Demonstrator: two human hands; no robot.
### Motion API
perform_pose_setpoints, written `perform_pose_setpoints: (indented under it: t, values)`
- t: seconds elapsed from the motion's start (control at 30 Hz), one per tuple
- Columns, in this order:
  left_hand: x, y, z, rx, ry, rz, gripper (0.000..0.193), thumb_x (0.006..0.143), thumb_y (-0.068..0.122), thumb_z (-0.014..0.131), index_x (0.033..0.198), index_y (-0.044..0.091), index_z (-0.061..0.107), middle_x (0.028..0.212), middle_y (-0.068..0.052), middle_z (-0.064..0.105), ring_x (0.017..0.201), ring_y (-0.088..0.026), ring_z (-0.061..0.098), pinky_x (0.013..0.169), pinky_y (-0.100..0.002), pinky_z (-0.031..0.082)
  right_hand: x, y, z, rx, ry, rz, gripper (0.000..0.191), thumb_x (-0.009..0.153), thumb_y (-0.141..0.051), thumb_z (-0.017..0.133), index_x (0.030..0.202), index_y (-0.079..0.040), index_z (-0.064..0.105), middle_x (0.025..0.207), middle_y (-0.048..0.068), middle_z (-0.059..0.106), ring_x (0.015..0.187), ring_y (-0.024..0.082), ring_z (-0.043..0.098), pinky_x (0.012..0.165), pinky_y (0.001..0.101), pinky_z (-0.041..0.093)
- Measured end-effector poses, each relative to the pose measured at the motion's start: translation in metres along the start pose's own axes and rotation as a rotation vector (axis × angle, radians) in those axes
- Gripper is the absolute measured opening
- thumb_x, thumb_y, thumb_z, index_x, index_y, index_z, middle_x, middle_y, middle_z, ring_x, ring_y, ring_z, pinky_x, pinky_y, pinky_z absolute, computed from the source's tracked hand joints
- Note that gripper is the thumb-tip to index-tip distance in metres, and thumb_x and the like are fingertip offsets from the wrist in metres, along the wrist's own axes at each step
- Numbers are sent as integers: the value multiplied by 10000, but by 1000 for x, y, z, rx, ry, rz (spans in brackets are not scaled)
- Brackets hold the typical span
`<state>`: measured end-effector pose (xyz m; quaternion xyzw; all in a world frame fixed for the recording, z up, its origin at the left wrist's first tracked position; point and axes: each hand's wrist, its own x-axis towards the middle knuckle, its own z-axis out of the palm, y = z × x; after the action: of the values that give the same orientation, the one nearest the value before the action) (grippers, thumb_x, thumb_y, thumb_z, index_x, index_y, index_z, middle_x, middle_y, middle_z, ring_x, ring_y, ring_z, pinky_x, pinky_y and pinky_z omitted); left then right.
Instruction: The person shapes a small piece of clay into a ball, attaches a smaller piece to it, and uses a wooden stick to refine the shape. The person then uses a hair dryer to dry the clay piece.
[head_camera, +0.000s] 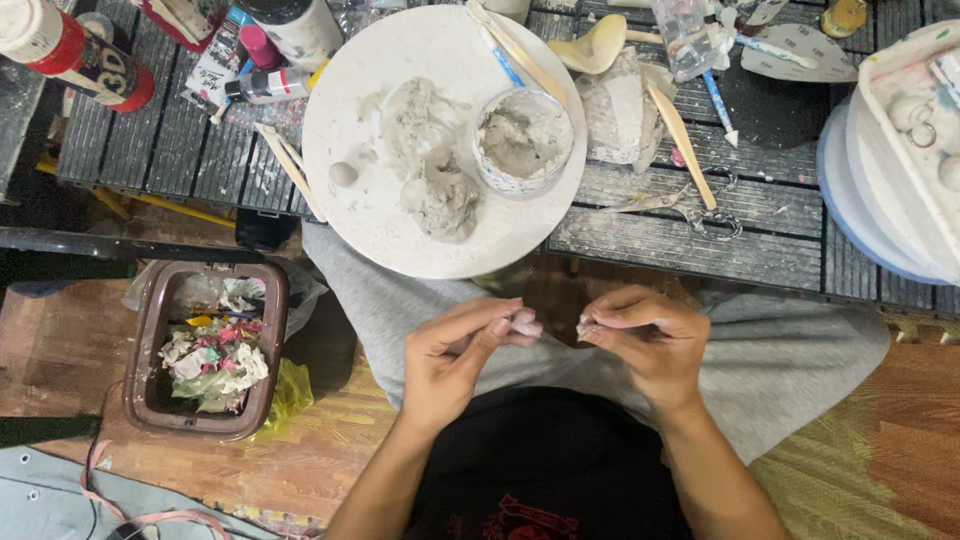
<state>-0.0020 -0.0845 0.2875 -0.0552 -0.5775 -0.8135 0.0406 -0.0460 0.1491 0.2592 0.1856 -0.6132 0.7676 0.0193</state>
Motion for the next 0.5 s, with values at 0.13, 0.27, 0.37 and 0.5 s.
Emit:
perform_pose_setpoints:
  t: [0.13, 0.27, 0.37, 0.5]
  values:
    - [2, -4, 0, -8, -37, 4, 172, 975, -73, 643, 1118, -57, 737, 1087, -193, 761, 965, -254, 786, 839, -346, 694, 7, -5, 2, -180, -60, -10, 180, 819, 94, 797, 964, -6, 760, 1053, 200, 770, 938, 246, 792, 814, 340, 681]
    - [-2, -18, -3, 5, -24, -39, 165, 905, -105, 733, 1060, -56, 761, 1040, -192, 766, 896, -233, 777, 788, -331, 671, 4, -3, 10, -223, -68, 125, 176, 825, 79, 794, 986, 10, 779, 1046, 186, 789, 930, 242, 791, 822, 318, 667]
    - [-5, -24, -9, 18, 26, -79, 168, 854, -129, 768, 1009, -65, 761, 995, -193, 768, 866, -230, 779, 757, -320, 660, 2, -7, 8, -258, -40, 214, 203, 814, 72, 786, 1011, 23, 780, 1000, 171, 801, 860, 230, 792, 788, 300, 658]
    - [-3, -16, -13, -54, 76, -45, 176, 805, -164, 787, 953, -84, 735, 945, -181, 742, 838, -232, 773, 741, -322, 666, 7, -18, -4, -333, -9, 132, 173, 789, 65, 812, 957, 35, 778, 885, 156, 805, 762, 215, 799, 707, 285, 646]
